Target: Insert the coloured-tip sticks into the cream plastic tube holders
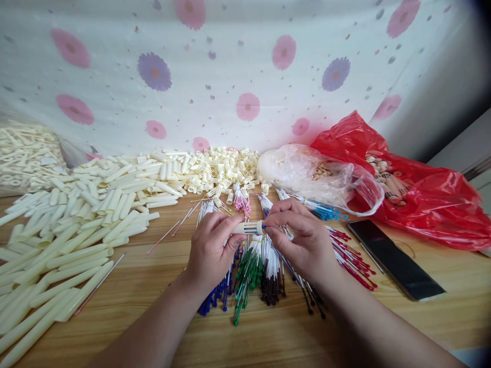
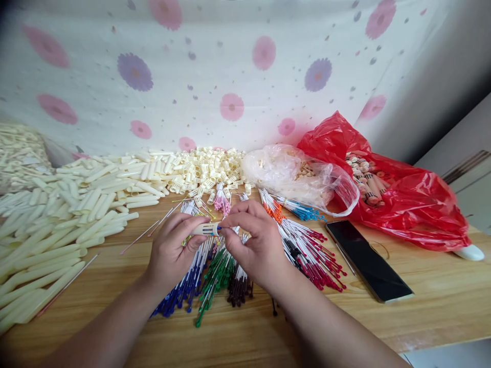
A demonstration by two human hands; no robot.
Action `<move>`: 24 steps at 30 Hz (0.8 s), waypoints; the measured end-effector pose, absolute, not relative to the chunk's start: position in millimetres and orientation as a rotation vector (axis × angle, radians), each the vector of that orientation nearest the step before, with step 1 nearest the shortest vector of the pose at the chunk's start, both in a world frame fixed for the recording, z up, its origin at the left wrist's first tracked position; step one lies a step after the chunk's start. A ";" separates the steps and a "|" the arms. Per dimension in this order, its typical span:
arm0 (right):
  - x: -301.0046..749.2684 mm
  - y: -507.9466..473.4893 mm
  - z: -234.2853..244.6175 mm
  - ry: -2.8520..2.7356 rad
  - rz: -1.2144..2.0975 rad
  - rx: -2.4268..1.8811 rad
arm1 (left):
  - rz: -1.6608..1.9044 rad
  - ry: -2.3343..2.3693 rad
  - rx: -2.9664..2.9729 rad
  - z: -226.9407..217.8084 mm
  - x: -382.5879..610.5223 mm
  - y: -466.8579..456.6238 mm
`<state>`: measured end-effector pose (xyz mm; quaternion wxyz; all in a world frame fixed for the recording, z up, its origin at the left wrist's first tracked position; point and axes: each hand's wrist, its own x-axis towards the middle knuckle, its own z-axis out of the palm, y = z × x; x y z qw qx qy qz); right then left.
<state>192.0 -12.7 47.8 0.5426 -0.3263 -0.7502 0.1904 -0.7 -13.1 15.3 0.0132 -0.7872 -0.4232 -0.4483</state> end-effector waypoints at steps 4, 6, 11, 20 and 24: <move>195.8 -12.1 50.5 -1.964 0.143 -0.738 | -1.418 -1.360 -2.590 14.0 0.6 -11.3; 196.5 -10.9 49.7 -1.991 0.093 -0.740 | -1.402 -1.369 -2.597 13.8 1.2 -11.0; 194.0 -9.1 46.7 -1.950 0.043 -0.806 | -1.294 -1.381 -2.507 15.5 2.6 -13.4; 187.8 -6.2 39.7 -1.689 0.691 -0.962 | -1.140 -1.368 -2.374 19.1 3.4 -14.9; 189.3 -3.8 38.8 -1.780 0.529 -0.904 | -1.167 -1.426 -2.421 15.3 3.6 -13.7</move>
